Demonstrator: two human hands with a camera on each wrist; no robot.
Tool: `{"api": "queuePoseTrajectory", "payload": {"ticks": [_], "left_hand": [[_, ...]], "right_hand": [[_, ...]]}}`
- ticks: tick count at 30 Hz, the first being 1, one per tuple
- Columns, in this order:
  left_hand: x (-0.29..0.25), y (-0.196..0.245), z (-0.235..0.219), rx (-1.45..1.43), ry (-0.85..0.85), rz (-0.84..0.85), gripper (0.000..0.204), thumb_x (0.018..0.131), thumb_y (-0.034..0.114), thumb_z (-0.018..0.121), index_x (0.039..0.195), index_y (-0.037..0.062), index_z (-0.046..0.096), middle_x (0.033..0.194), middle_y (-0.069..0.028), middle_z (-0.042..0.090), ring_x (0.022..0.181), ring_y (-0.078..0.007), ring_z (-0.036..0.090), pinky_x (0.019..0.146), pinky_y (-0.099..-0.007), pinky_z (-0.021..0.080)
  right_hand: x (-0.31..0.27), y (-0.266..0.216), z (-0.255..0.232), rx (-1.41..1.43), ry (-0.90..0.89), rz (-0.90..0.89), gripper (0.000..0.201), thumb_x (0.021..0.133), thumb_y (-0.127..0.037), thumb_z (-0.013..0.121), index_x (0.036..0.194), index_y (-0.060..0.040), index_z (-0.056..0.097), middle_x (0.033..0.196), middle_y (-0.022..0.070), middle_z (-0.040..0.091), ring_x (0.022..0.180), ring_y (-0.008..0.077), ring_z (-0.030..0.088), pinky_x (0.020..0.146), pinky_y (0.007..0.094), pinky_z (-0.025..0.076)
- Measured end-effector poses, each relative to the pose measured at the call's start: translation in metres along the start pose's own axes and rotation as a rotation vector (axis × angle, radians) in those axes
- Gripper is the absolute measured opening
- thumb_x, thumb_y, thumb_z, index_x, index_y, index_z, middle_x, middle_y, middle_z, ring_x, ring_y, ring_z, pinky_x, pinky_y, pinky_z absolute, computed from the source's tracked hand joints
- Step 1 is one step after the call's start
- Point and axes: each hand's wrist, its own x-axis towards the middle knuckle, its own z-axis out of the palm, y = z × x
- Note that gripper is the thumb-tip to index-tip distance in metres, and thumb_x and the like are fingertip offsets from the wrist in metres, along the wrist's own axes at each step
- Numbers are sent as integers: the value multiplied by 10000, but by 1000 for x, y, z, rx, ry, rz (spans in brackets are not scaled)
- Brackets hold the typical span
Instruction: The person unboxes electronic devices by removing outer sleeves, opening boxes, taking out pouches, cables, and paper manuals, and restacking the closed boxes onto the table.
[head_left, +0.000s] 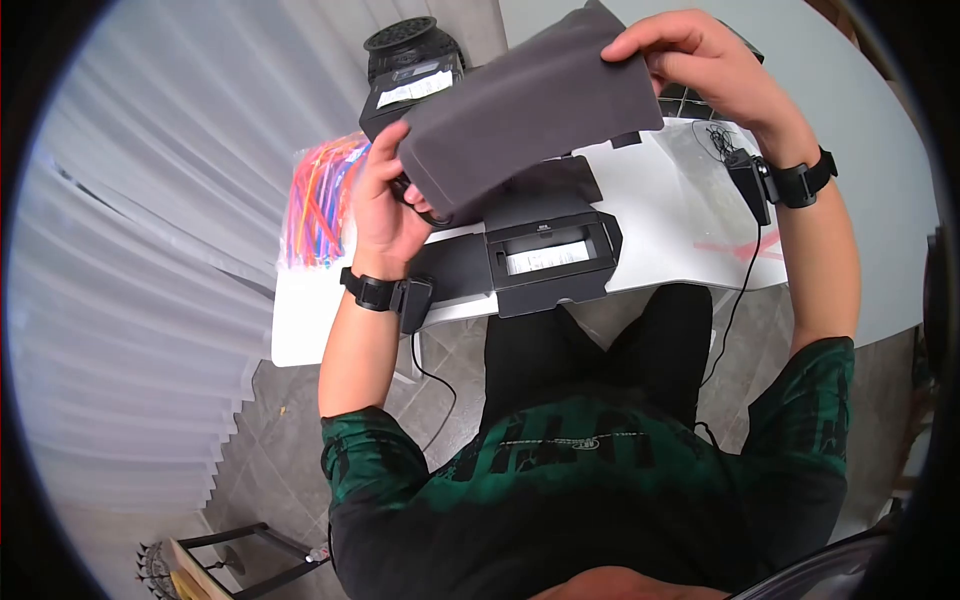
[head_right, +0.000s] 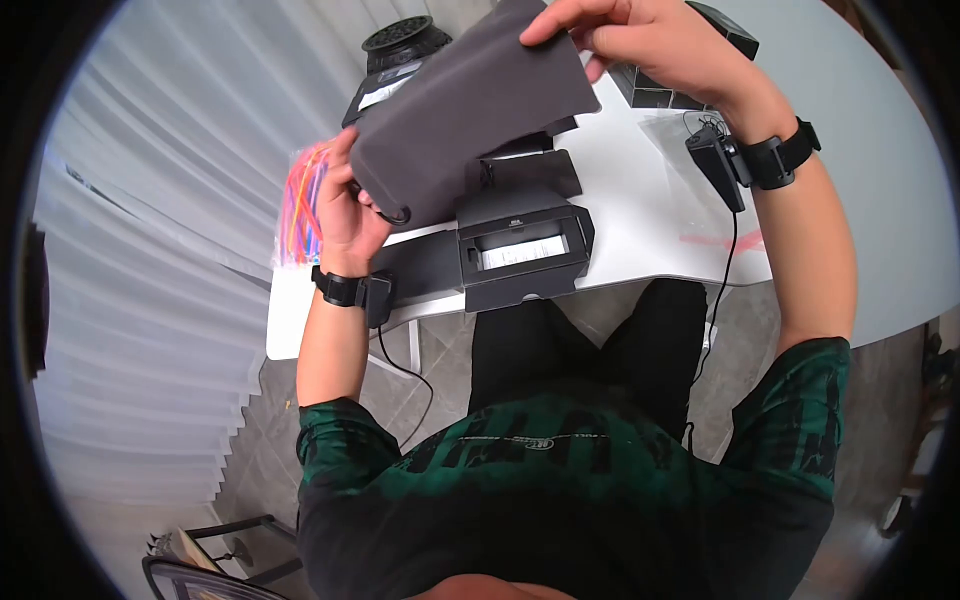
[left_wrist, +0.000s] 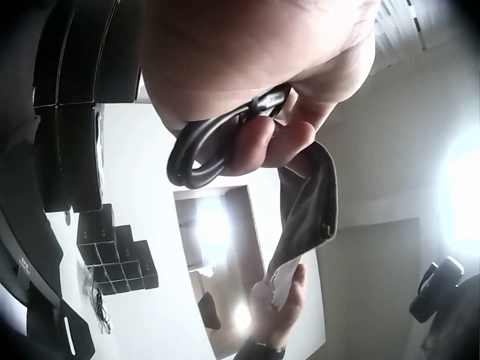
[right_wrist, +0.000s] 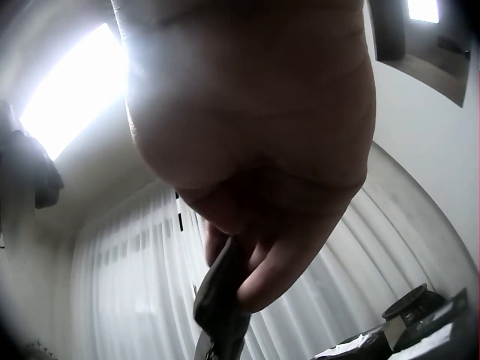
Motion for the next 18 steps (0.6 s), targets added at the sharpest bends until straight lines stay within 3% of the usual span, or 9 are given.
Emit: {"api": "queuePoseTrajectory", "payload": {"ticks": [2, 4, 7, 8, 9, 11, 13, 15, 18], "left_hand": [[7, 4, -7, 152, -103, 227, 386, 990, 35, 613, 1368, 114, 602, 995, -61, 705, 594, -78, 494, 544, -209, 440], [13, 7, 2, 343, -63, 337, 325, 986, 54, 634, 1310, 83, 630, 1025, -78, 718, 614, -85, 511, 560, -209, 453], [22, 10, 32, 559, 84, 532, 138, 983, 113, 685, 1106, 56, 664, 912, -44, 692, 692, -83, 562, 574, -217, 456], [31, 18, 23, 521, 43, 444, 77, 1004, 138, 670, 1035, 75, 639, 881, -21, 643, 725, -85, 573, 599, -231, 462], [38, 21, 17, 482, 3, 356, 101, 1025, 163, 655, 963, 94, 613, 850, 3, 594, 758, -88, 583, 625, -246, 468], [45, 23, 27, 550, 114, 265, 239, 1023, 196, 670, 833, 130, 541, 744, 42, 513, 703, -70, 579, 564, -235, 405], [59, 23, 16, 819, 134, -9, 257, 1017, 215, 682, 806, 147, 552, 683, 59, 496, 578, -58, 527, 504, -217, 366], [70, 11, -1, 903, 107, -77, 267, 991, 226, 713, 790, 154, 553, 639, 77, 492, 486, -40, 473, 445, -196, 321], [87, -10, -30, 1020, 93, -259, 264, 980, 204, 715, 773, 155, 558, 638, 70, 531, 495, -35, 506, 441, -191, 321]], "right_hand": [[1, 4, 2, -71, 43, -122, 315, 914, 45, 546, 1143, 33, 762, 839, 25, 676, 731, 83, 616, 694, 218, 515], [7, 18, 2, 143, 57, -276, 320, 923, 68, 568, 1167, 2, 764, 970, 27, 711, 709, 68, 601, 663, 207, 497], [6, 11, 0, 24, 196, -140, 311, 953, 22, 602, 1215, -38, 758, 1181, 38, 720, 744, 60, 624, 677, 198, 503], [19, 30, -1, -75, 258, -218, 289, 988, -39, 647, 1260, -67, 742, 1277, 78, 708, 975, 146, 717, 871, 178, 525], [27, 48, 0, -72, 259, -220, 289, 988, -39, 647, 1260, -67, 742, 1277, 78, 708, 975, 146, 717, 871, 178, 525], [42, 79, 4, -182, 371, -205, 212, 1017, -238, 666, 1054, -31, 694, 906, -57, 653, 854, 30, 565, 762, 200, 438], [46, 111, 5, -126, 310, -128, 225, 1025, -277, 663, 1073, -59, 696, 885, -67, 642, 856, 26, 560, 747, 210, 452], [49, 142, 13, 212, 268, 117, 277, 1020, -290, 667, 840, -83, 630, 772, -56, 527, 723, 42, 486, 652, 227, 436], [49, 198, 25, 227, 150, 290, 229, 1059, -291, 609, 931, -106, 653, 800, -69, 573, 717, 21, 537, 604, 188, 482]]}}
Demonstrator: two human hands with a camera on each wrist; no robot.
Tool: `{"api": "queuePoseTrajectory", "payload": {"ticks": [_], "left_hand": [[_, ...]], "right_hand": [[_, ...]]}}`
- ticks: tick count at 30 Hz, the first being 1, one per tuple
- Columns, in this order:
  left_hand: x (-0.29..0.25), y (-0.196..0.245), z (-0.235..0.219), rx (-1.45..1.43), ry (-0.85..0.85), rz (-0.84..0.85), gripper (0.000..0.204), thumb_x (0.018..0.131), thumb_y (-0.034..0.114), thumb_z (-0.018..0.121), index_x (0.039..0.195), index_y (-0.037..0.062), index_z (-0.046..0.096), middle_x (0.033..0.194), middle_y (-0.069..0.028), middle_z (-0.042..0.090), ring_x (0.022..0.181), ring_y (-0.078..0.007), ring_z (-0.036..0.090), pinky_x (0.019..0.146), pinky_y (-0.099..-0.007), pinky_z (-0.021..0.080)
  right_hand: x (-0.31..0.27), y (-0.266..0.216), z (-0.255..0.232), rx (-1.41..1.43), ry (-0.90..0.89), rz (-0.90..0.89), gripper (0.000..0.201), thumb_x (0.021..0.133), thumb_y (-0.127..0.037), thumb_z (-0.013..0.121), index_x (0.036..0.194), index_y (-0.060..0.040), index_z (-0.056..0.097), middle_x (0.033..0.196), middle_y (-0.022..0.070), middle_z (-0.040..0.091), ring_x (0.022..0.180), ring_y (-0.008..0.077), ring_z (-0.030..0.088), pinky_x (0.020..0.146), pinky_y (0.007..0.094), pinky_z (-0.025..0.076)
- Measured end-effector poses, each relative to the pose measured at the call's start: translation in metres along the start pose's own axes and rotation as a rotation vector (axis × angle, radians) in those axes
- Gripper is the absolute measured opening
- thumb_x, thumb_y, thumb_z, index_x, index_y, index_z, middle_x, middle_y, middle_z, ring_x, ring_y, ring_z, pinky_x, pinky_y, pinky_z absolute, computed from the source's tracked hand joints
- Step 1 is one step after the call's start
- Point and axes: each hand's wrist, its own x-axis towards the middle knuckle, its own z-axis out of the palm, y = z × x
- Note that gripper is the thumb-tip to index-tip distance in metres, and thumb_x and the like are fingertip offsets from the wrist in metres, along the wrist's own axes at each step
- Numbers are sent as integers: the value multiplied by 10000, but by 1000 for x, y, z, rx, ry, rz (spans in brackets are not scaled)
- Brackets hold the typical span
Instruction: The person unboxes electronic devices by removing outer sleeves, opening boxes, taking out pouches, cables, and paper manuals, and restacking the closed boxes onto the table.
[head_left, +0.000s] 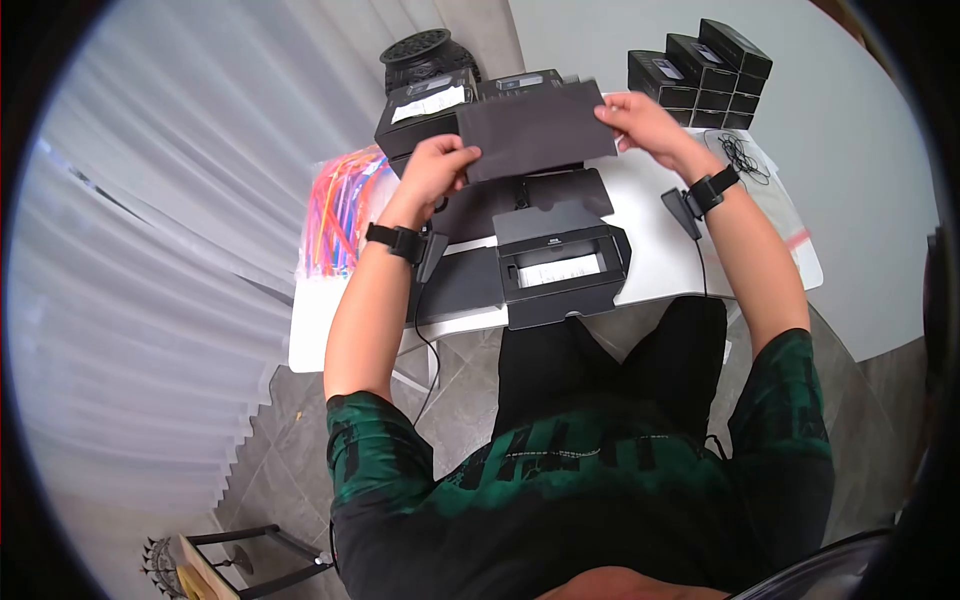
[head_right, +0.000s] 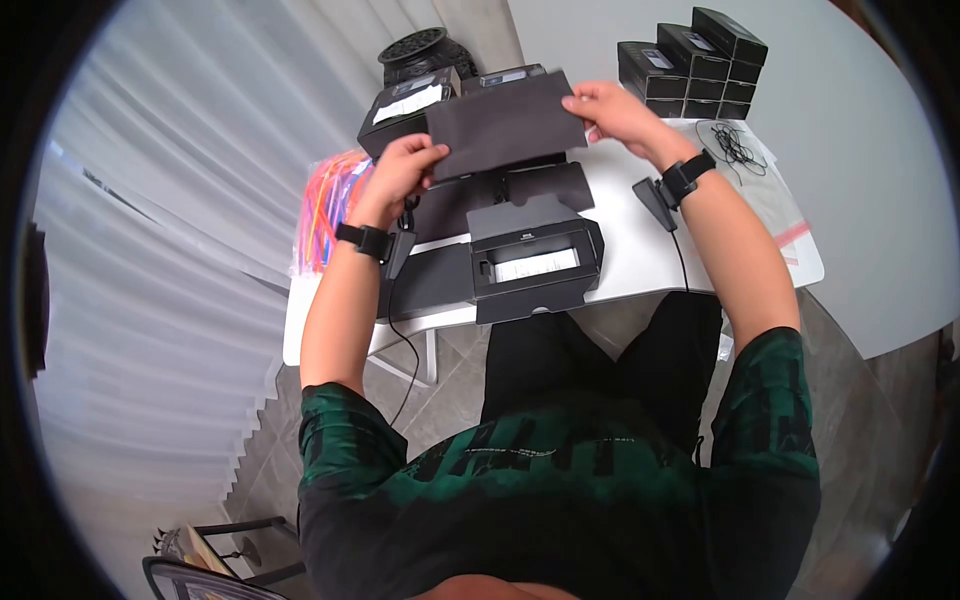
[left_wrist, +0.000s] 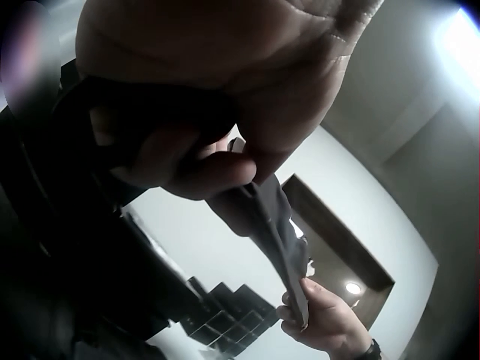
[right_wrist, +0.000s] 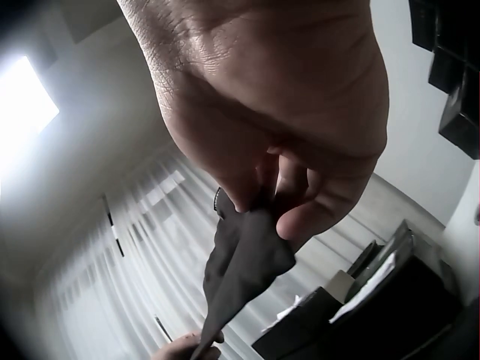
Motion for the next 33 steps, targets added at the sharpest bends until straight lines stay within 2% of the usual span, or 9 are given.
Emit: {"api": "queuePoseTrajectory", "payload": {"ticks": [2, 6, 10, 16, 20, 24, 26, 30, 33], "left_hand": [[10, -13, 0, 23, -80, -104, 275, 973, 196, 717, 746, 152, 567, 638, 60, 555, 502, -36, 531, 432, -206, 318], [27, -40, 6, 156, -47, -185, 312, 963, 204, 723, 703, 142, 563, 622, 55, 548, 500, -46, 531, 428, -238, 313], [33, -56, 12, 251, -74, -248, 244, 939, 162, 728, 740, 80, 614, 633, 14, 585, 494, -69, 531, 410, -246, 300], [38, -69, 21, 484, -175, -284, 277, 939, 205, 731, 723, 45, 664, 588, -11, 579, 447, -95, 489, 407, -276, 306], [43, -78, 22, 562, -187, -316, 330, 943, 267, 737, 712, 36, 686, 536, -21, 545, 412, -109, 427, 402, -311, 282], [43, -80, 20, 625, -211, -311, 355, 952, 292, 735, 709, 40, 677, 541, -17, 537, 407, -106, 399, 399, -307, 260], [43, -80, 18, 546, -244, -363, 365, 962, 319, 730, 715, 65, 640, 556, -5, 516, 395, -86, 361, 393, -285, 238], [46, -85, 17, 444, -247, -360, 361, 964, 317, 732, 728, 59, 642, 574, -2, 520, 423, -85, 383, 398, -282, 238], [39, -74, 18, 548, -299, -360, 395, 970, 374, 716, 744, 59, 641, 595, 9, 528, 459, -85, 412, 413, -274, 260]], "right_hand": [[3, 24, 8, 97, 1, 93, 213, 1054, -259, 613, 935, -86, 648, 804, -48, 591, 680, 40, 541, 617, 209, 490], [9, 65, 15, 100, 26, 171, 197, 1039, -232, 630, 920, -77, 648, 763, -35, 584, 630, 61, 531, 602, 226, 471], [7, 84, 22, 21, 59, 206, 180, 1012, -188, 655, 870, -78, 634, 696, -33, 559, 565, 72, 507, 548, 247, 408], [9, 119, 25, -46, 28, 279, 223, 989, -195, 682, 817, -85, 593, 662, -9, 565, 510, 83, 505, 491, 260, 392], [7, 124, 27, -135, 28, 327, 277, 977, -226, 695, 762, -84, 591, 625, 1, 569, 505, 100, 538, 447, 272, 391], [6, 128, 25, -231, -5, 317, 338, 978, -265, 689, 713, -84, 584, 597, 3, 560, 487, 110, 530, 436, 278, 391], [8, 128, 22, -238, -25, 330, 371, 976, -302, 684, 695, -81, 581, 591, 6, 559, 480, 119, 526, 441, 284, 402], [7, 129, 19, -216, -33, 335, 375, 976, -318, 679, 701, -79, 592, 601, 11, 566, 475, 124, 523, 438, 293, 396], [4, 128, 19, -276, -27, 334, 375, 979, -333, 675, 716, -74, 611, 612, 12, 570, 526, 124, 548, 463, 289, 402]]}}
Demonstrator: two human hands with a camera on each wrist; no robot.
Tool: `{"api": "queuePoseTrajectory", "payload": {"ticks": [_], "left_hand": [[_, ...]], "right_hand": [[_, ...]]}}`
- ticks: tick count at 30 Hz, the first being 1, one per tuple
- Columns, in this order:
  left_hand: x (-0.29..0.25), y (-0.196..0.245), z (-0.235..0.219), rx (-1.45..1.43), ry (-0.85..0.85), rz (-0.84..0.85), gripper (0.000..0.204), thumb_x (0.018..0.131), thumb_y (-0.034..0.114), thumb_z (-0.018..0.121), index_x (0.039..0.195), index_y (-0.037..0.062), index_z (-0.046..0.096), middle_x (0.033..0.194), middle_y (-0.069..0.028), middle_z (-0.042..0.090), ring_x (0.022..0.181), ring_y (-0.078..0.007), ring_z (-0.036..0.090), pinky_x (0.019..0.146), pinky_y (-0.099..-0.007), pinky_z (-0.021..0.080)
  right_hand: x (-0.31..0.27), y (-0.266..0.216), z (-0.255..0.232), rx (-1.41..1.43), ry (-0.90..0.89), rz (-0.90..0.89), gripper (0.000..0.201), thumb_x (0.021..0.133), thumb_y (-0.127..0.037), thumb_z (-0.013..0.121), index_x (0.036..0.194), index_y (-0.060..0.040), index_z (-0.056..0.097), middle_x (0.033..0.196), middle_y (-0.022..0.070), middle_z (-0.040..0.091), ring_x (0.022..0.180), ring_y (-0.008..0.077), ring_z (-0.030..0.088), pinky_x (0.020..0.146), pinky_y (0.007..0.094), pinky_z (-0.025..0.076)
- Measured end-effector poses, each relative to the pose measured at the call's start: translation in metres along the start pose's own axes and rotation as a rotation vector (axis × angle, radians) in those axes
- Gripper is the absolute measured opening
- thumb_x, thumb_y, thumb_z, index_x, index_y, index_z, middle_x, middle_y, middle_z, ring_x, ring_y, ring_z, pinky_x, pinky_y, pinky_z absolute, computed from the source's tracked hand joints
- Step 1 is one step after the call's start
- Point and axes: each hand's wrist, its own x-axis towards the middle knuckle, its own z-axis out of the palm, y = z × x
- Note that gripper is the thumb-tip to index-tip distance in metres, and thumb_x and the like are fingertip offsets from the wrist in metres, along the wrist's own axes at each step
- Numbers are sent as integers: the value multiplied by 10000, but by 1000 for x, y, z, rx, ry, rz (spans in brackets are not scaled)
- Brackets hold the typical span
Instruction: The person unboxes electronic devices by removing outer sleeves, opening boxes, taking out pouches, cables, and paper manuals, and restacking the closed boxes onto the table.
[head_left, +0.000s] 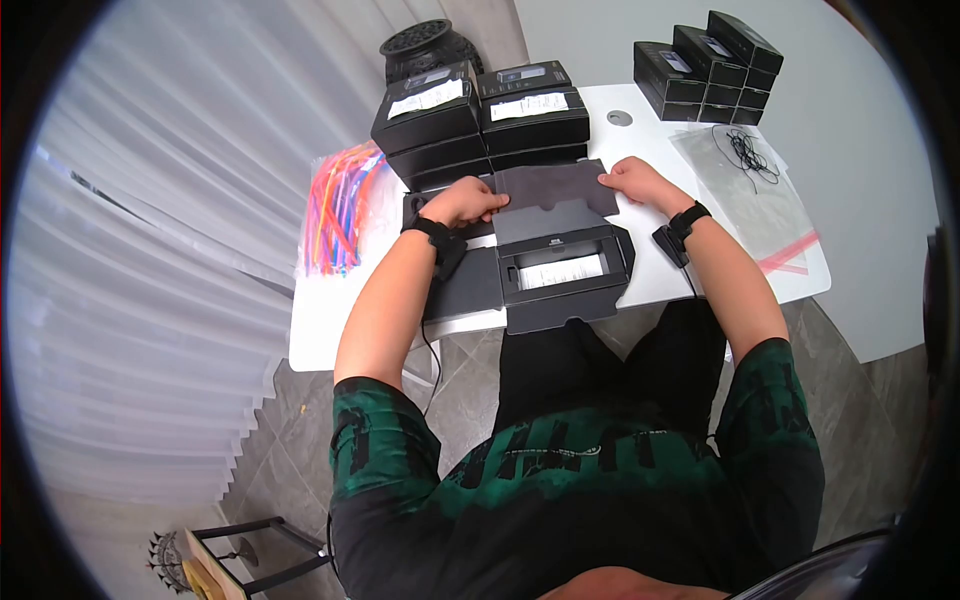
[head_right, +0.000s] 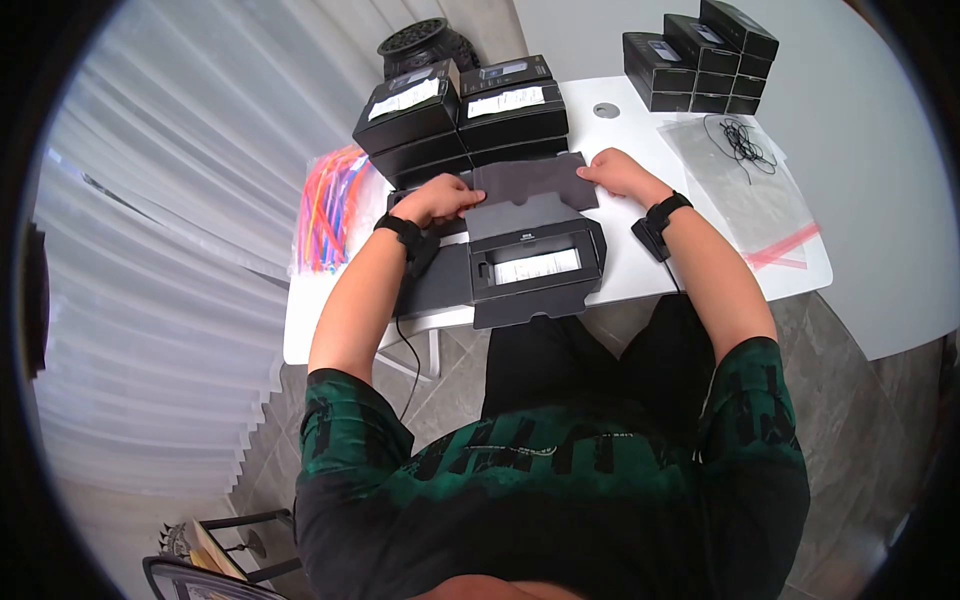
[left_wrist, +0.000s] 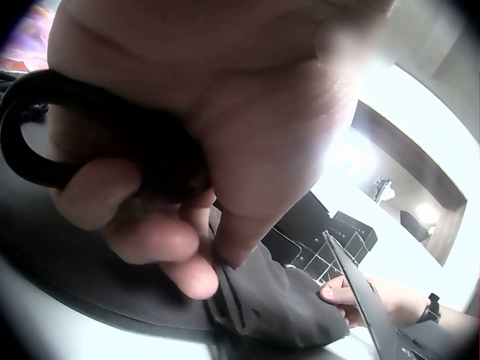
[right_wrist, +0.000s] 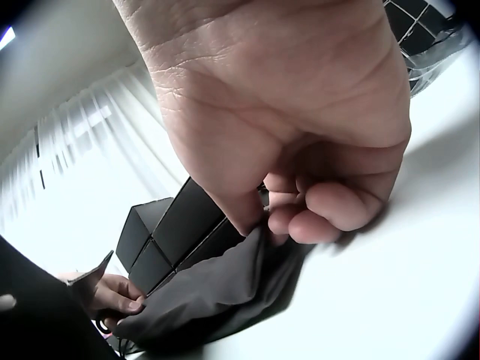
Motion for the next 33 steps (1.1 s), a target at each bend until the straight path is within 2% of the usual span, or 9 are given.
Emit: {"api": "queuePoseTrajectory", "payload": {"ticks": [3, 6, 10, 11, 14, 18, 19, 23, 33], "left_hand": [[-19, 13, -12, -135, 245, 155, 476, 972, 513, 662, 794, 71, 662, 603, 30, 498, 472, -91, 409, 433, -278, 297], [-48, 45, -29, -858, 38, 381, 187, 971, 219, 613, 1025, 43, 647, 715, 41, 446, 623, -100, 441, 580, -279, 425], [-35, 71, -26, -1227, -224, 647, 438, 827, -91, 442, 1236, 25, 546, 949, -42, 498, 847, -178, 537, 786, -348, 525], [-34, 78, -20, -1226, -226, 648, 438, 827, -91, 442, 1236, 25, 546, 949, -42, 498, 847, -178, 537, 786, -348, 525], [-37, 96, -8, -1228, -35, 601, 591, 800, -125, 405, 1361, 41, 491, 1257, -144, 533, 1217, -301, 569, 990, -444, 528], [-34, 85, -6, -1002, 108, 403, 533, 842, -55, 471, 1359, 75, 495, 1132, -108, 576, 1059, -222, 584, 932, -393, 519], [-19, 67, -13, -796, 129, 336, 439, 891, 8, 566, 1320, 85, 516, 1010, -63, 596, 890, -163, 584, 836, -359, 537], [-22, 48, -16, -663, 56, 289, 259, 961, 48, 640, 1211, 56, 571, 934, -26, 632, 763, -110, 629, 704, -288, 563], [-10, 43, -9, -547, 76, 213, 251, 976, 60, 643, 1222, 56, 591, 994, -40, 678, 834, -131, 695, 749, -301, 628]], "right_hand": [[-3, -8, -4, -378, 189, -142, 379, 979, -354, 675, 729, -73, 632, 626, 16, 592, 595, 129, 574, 511, 284, 421], [-21, -47, -18, -345, 319, -300, 370, 984, -383, 673, 785, -71, 655, 666, 18, 634, 645, 128, 594, 575, 271, 455], [-62, -140, 12, 375, -89, -361, 250, 1015, -325, 650, 1036, -77, 629, 919, 19, 677, 779, 92, 649, 642, 225, 495], [-60, -150, 22, 456, -163, -338, 227, 1015, -287, 655, 1072, -73, 610, 958, 26, 679, 816, 87, 650, 650, 219, 495], [-39, -153, 38, 576, -209, -303, 166, 1008, -157, 660, 1115, -55, 583, 1000, 50, 680, 843, 83, 638, 672, 211, 500], [-31, -149, 44, 677, -282, -215, 134, 980, -81, 671, 1080, -31, 598, 902, 56, 679, 744, 95, 611, 651, 222, 499], [-29, -147, 46, 608, -232, -204, 122, 979, -73, 666, 1073, -26, 604, 904, 59, 684, 738, 95, 610, 643, 225, 502], [-21, -138, 57, 457, -91, -233, 113, 957, -47, 685, 1032, -6, 611, 877, 80, 691, 717, 113, 641, 614, 252, 530], [-5, -131, 72, 300, -166, -258, 175, 901, 11, 716, 866, -26, 549, 765, 84, 661, 642, 148, 680, 578, 272, 571]]}}
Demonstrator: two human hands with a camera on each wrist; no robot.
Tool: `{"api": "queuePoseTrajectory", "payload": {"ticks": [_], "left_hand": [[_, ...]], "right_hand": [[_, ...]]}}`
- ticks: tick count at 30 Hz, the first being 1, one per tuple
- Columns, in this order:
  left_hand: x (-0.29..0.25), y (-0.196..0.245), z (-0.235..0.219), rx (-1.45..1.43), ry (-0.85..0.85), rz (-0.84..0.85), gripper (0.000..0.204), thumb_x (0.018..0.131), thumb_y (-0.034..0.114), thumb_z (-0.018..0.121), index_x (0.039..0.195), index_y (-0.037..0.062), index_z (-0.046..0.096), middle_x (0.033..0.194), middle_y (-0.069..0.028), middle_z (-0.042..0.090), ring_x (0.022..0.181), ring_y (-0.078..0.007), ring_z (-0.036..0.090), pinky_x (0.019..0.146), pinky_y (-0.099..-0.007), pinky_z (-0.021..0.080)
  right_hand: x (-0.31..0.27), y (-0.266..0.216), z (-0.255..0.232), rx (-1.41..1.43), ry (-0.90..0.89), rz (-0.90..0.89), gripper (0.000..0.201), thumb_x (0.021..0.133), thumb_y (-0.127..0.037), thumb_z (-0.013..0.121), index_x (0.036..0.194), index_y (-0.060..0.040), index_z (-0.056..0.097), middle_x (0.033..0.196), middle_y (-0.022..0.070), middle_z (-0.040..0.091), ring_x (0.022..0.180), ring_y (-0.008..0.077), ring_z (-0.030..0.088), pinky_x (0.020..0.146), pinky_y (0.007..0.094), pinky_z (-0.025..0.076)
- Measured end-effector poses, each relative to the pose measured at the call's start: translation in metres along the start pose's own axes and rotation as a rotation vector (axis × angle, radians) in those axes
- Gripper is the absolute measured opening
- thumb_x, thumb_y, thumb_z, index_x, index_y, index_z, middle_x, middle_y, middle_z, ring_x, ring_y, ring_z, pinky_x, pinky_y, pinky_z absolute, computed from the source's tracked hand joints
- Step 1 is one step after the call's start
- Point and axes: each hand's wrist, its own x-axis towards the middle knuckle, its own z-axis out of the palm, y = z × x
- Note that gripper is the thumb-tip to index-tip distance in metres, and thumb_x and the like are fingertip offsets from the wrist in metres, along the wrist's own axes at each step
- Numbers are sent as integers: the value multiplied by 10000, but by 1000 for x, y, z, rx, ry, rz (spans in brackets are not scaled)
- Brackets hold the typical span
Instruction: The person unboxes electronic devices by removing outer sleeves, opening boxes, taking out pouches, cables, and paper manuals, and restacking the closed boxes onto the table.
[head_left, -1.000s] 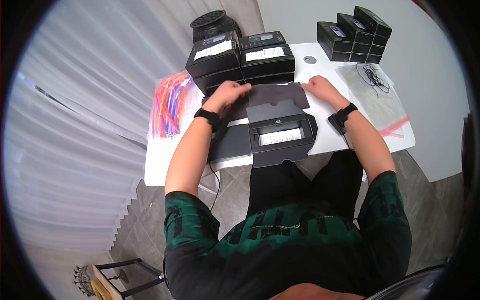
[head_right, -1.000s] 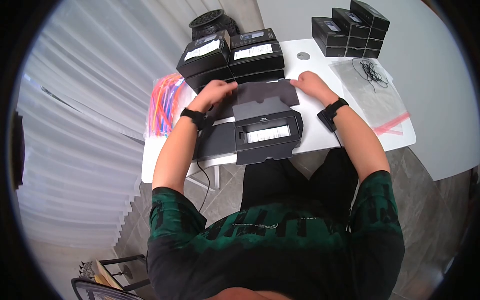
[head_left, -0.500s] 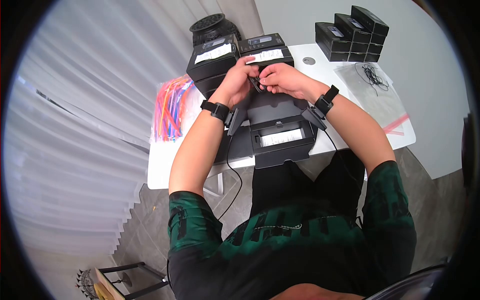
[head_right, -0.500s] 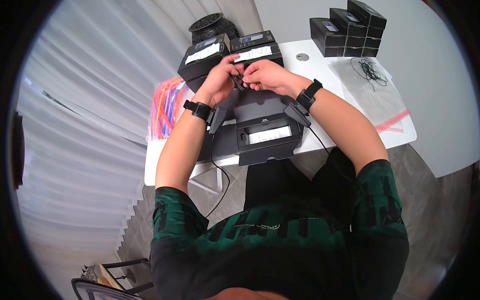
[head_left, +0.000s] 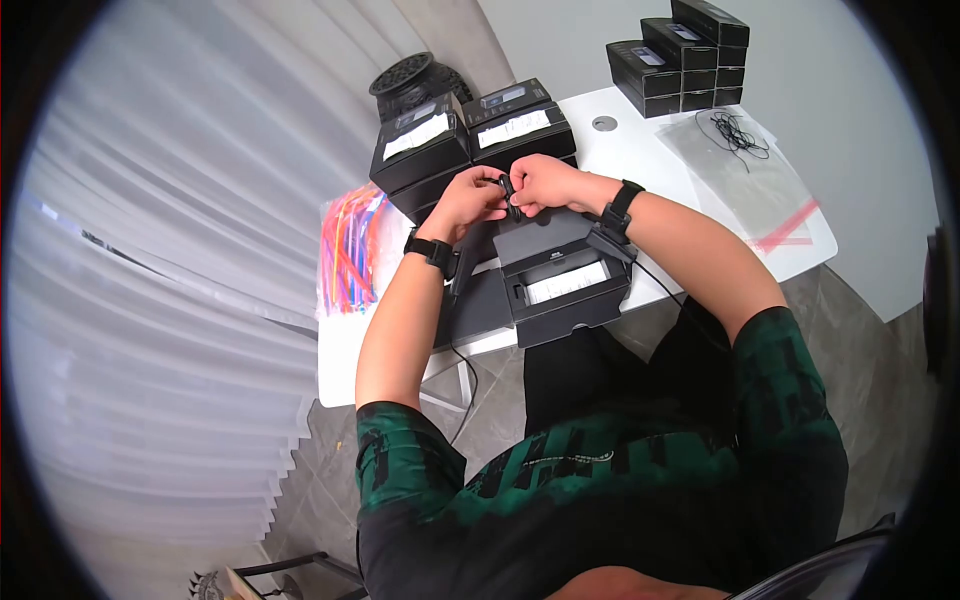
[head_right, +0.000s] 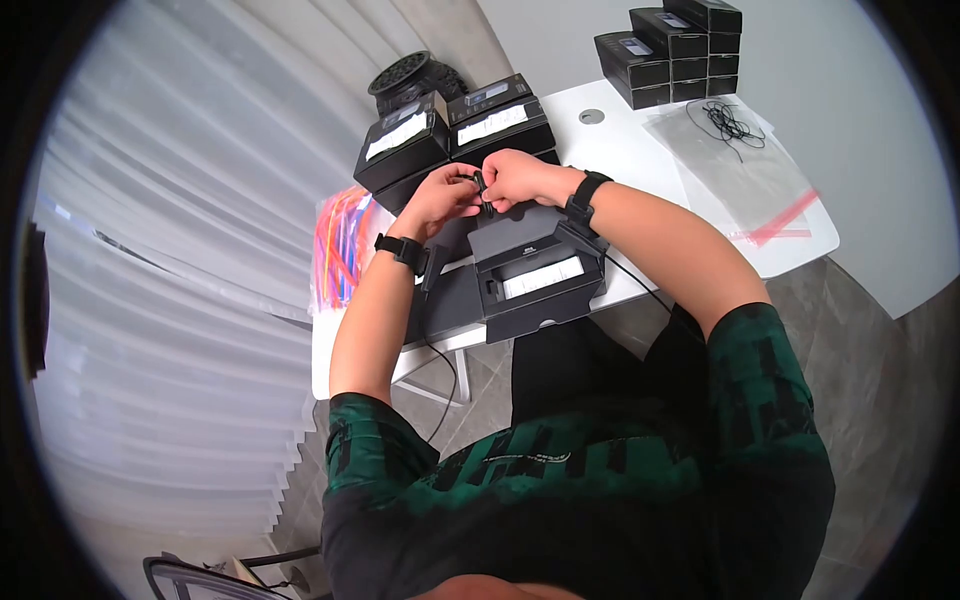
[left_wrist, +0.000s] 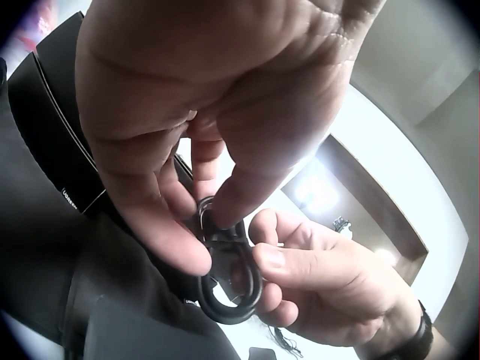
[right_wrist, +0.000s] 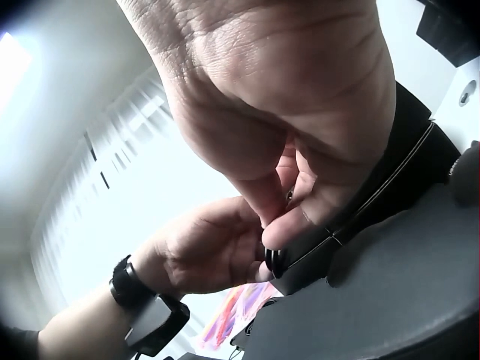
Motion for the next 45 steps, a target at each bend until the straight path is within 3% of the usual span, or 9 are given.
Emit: {"api": "queuePoseTrajectory", "payload": {"ticks": [5, 11, 20, 24, 28, 32, 36, 39, 45], "left_hand": [[16, -18, -6, 44, -14, 30, 189, 966, 54, 658, 1151, 37, 620, 955, -31, 689, 789, -123, 691, 730, -293, 618], [27, -36, -9, 242, 121, -79, 91, 921, 38, 704, 984, 8, 644, 805, -38, 685, 683, -133, 690, 618, -285, 593], [40, -47, -6, 342, 109, -41, 164, 904, 86, 763, 1011, 1, 673, 808, -60, 702, 692, -149, 697, 604, -298, 586], [2, -14, -18, 546, 122, 152, 304, 920, 285, 764, 979, -4, 691, 776, -49, 682, 662, -125, 646, 566, -293, 509], [-143, 29, 0, 227, -98, 337, 187, 976, 228, 670, 937, 46, 652, 746, 24, 605, 687, -57, 567, 595, -242, 439], [-246, -15, 36, 526, -266, 194, 317, 936, 232, 748, 1178, 44, 667, 780, -60, 689, 693, -149, 647, 655, -313, 518], [-253, -108, 67, 538, -7, 55, 406, 933, 253, 751, 1232, 0, 645, 831, -83, 725, 698, -188, 668, 688, -324, 535], [-253, -127, 89, 339, 278, 69, 448, 923, 168, 764, 1293, -29, 605, 826, -41, 667, 709, -80, 587, 653, -245, 477], [-235, -131, 95, 36, 550, 380, 459, 923, 127, 762, 1313, -33, 581, 774, -4, 600, 633, -51, 512, 603, -228, 435]], "right_hand": [[7, 8, -1, -7, -36, 75, 140, 878, 27, 682, 875, -23, 552, 762, 94, 663, 634, 170, 684, 557, 291, 553], [-24, 2, -20, -557, 101, -158, 123, 828, -60, 663, 939, -34, 617, 770, 131, 679, 659, 268, 681, 615, 400, 530], [-114, 3, -52, -151, 187, -100, 81, 927, -92, 656, 945, -33, 604, 769, -8, 603, 660, 90, 576, 616, 258, 488], [-149, 26, -45, -237, 269, -157, 114, 957, -117, 670, 1008, -34, 612, 805, -26, 570, 736, 81, 535, 700, 242, 475], [-187, 32, -29, -315, 333, -81, 211, 947, -180, 703, 1090, -39, 637, 902, 25, 603, 796, 112, 541, 751, 279, 490], [-192, 48, -21, -273, 224, -50, 595, 988, -227, 685, 1516, -107, 437, 1396, 178, 573, 1273, 297, 560, 981, 359, 499], [-184, 65, -12, -68, 239, -90, 620, 989, -184, 665, 1544, -94, 401, 1439, 177, 558, 1316, 279, 547, 989, 358, 492], [-178, 70, -11, -57, 197, -122, 660, 970, -116, 649, 1567, -87, 370, 1476, 174, 542, 1365, 260, 518, 1044, 356, 459], [-178, 59, -12, -338, 116, -324, 574, 908, -12, 617, 1466, -100, 518, 1510, 133, 486, 1384, 264, 491, 1137, 371, 390]]}}
